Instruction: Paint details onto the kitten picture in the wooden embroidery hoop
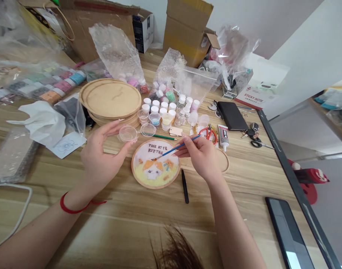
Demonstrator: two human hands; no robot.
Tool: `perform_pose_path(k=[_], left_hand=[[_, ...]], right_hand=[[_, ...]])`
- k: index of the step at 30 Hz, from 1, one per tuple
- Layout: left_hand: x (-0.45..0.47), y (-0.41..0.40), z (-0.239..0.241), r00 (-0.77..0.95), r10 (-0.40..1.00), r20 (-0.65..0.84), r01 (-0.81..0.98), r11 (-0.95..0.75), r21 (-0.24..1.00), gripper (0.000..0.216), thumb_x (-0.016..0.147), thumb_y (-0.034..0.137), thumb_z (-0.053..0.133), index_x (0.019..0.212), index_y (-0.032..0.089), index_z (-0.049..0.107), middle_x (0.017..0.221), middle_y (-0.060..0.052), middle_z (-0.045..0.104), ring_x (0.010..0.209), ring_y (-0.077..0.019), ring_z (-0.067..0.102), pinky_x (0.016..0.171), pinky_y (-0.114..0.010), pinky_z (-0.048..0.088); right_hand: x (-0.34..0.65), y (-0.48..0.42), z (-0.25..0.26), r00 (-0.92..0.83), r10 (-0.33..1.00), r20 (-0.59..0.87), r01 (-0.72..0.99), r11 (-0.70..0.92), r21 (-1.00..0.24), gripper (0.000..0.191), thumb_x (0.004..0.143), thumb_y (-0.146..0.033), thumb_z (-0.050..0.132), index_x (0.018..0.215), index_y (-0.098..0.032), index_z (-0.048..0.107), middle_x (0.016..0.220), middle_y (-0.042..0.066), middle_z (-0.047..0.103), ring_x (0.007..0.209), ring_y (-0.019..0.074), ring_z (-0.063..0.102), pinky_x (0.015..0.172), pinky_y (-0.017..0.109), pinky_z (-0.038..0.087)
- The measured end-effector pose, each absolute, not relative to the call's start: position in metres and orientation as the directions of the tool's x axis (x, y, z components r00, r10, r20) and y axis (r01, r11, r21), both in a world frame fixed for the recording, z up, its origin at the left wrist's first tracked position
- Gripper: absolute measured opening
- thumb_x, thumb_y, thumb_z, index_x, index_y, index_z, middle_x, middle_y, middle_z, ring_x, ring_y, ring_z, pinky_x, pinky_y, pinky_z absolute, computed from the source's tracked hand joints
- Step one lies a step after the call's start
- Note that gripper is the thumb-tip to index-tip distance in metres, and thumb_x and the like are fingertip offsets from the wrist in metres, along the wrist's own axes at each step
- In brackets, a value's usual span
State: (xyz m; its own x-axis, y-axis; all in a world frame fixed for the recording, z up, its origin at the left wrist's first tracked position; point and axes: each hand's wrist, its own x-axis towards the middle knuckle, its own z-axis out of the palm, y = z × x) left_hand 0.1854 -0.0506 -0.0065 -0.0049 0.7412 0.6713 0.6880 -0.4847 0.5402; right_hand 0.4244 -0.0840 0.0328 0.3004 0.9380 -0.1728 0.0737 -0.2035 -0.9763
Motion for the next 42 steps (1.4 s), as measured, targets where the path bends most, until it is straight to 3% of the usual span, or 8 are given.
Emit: perform_pose_path(k=[24, 42], left_hand=[[0.186, -0.051, -0.007, 0.001, 0.755, 0.656, 0.678, -0.483, 0.554, 0.048, 0.085, 0.032, 0.077, 0.128, 0.026, 0.057, 0.116, -0.004, 0.075, 0.108, -0.0245, 0.073, 0.104, -0.043, 0.049], [0.186, -0.051, -0.007, -0.002, 0.776, 0.631, 0.697, -0.451, 0.558, 0.048, 0.084, 0.033, 0.077, 0.127, 0.026, 0.057, 0.118, -0.005, 0.075, 0.11, -0.0255, 0.072, 0.104, -0.044, 0.05]], right_hand=[[0.427, -0.084, 0.034, 0.278, 0.944, -0.179, 0.107, -0.216, -0.971, 0.058, 0.062, -0.069, 0.084, 0.074, -0.014, 0.073, 0.074, 0.01, 0.078, 0.061, 0.018, 0.076, 0.06, 0.027, 0.066], [0.439, -0.086, 0.043, 0.335, 0.929, -0.155, 0.156, -0.218, -0.963, 0.05, 0.069, -0.064, 0.083, 0.068, -0.016, 0.072, 0.065, 0.01, 0.076, 0.056, 0.0202, 0.075, 0.055, 0.029, 0.066]])
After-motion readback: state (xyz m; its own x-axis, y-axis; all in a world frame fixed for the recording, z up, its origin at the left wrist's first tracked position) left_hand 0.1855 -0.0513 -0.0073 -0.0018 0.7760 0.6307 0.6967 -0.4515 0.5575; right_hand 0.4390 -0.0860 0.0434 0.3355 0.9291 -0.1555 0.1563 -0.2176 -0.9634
